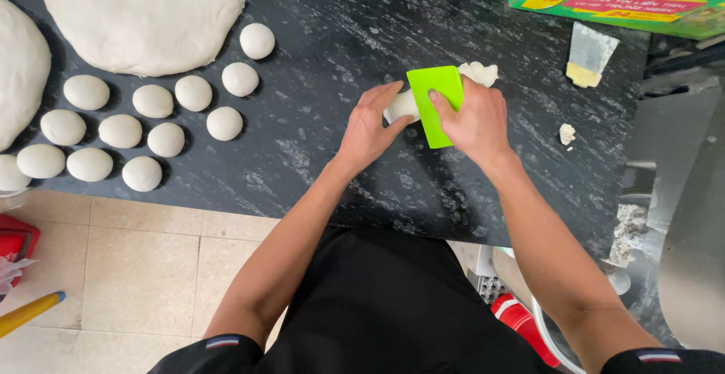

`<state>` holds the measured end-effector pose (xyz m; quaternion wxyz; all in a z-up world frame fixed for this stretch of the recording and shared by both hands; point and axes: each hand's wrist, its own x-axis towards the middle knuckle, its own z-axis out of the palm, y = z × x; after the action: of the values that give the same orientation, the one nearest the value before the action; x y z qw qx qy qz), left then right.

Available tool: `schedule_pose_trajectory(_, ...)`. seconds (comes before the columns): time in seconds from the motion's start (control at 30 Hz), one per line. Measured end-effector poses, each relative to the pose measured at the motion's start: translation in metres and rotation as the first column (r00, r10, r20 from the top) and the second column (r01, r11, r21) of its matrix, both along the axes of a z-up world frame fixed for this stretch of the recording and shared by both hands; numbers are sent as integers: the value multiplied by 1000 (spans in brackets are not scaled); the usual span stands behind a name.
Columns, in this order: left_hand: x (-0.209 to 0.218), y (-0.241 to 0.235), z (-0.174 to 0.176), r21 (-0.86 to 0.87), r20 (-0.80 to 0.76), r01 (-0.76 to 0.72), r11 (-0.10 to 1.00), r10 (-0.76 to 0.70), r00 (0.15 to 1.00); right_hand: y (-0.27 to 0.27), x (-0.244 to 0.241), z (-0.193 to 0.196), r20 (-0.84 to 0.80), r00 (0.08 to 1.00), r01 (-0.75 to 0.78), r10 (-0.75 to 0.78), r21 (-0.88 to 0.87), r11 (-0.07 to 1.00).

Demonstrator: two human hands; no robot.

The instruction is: The person weighs a large mass of dough on a scale, then uses a green plastic scraper to cut the dough into smaller pieces. They roll these pieces into uniform balls by hand and arrange them in rows on the countertop.

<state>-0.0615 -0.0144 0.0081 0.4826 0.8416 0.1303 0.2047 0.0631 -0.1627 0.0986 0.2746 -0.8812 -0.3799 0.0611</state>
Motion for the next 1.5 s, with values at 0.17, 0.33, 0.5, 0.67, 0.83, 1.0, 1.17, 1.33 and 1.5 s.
schedule_pose_trajectory(0.17, 6, -10, -12, 40, 45, 22, 999, -24, 999, 13, 2, -16, -14, 997, 66, -70, -206, 976)
schedule_pose_trajectory(0.33, 11, -12, -8, 84, -4, -37, 996, 38, 999, 31, 5, -37, -174, 981, 65, -88, -136, 989)
schedule_pose_trajectory(0.5, 18, -4, -15, 218, -129, -209, 953, 240, 962, 57, -4, -58, -163, 984, 95, -72, 133, 987)
schedule_pose_trajectory(0.67, -21, -40, -22, 499, 22, -44, 866, 38, 999, 23, 23, -42, -86, 985, 167, -151, 228, 959)
schedule_pose_trajectory(0.83, -54, 22, -14, 548, -29, -46, 835, 74, 997, -6, 45, -28, -94, 990, 118, -101, 194, 974)
schedule_pose_trajectory(1.0, 31, 36, -20, 437, -25, -146, 887, 174, 985, -24, 34, -21, -144, 987, -45, 75, 201, 979)
schedule_pose_trajectory(1.17, -24, -19, -9, 394, 122, -166, 904, 128, 984, -15, 44, -5, -103, 954, -293, 282, -112, 949)
schedule_pose_trajectory(1.33, -36, -26, -5, 186, 67, -122, 975, 112, 992, 1, 40, -7, -78, 930, -366, 358, -271, 890)
schedule_pose_trajectory(1.5, -10, -47, -16, 236, 66, -75, 969, 61, 996, 15, 29, -35, -152, 938, -336, 313, -167, 927)
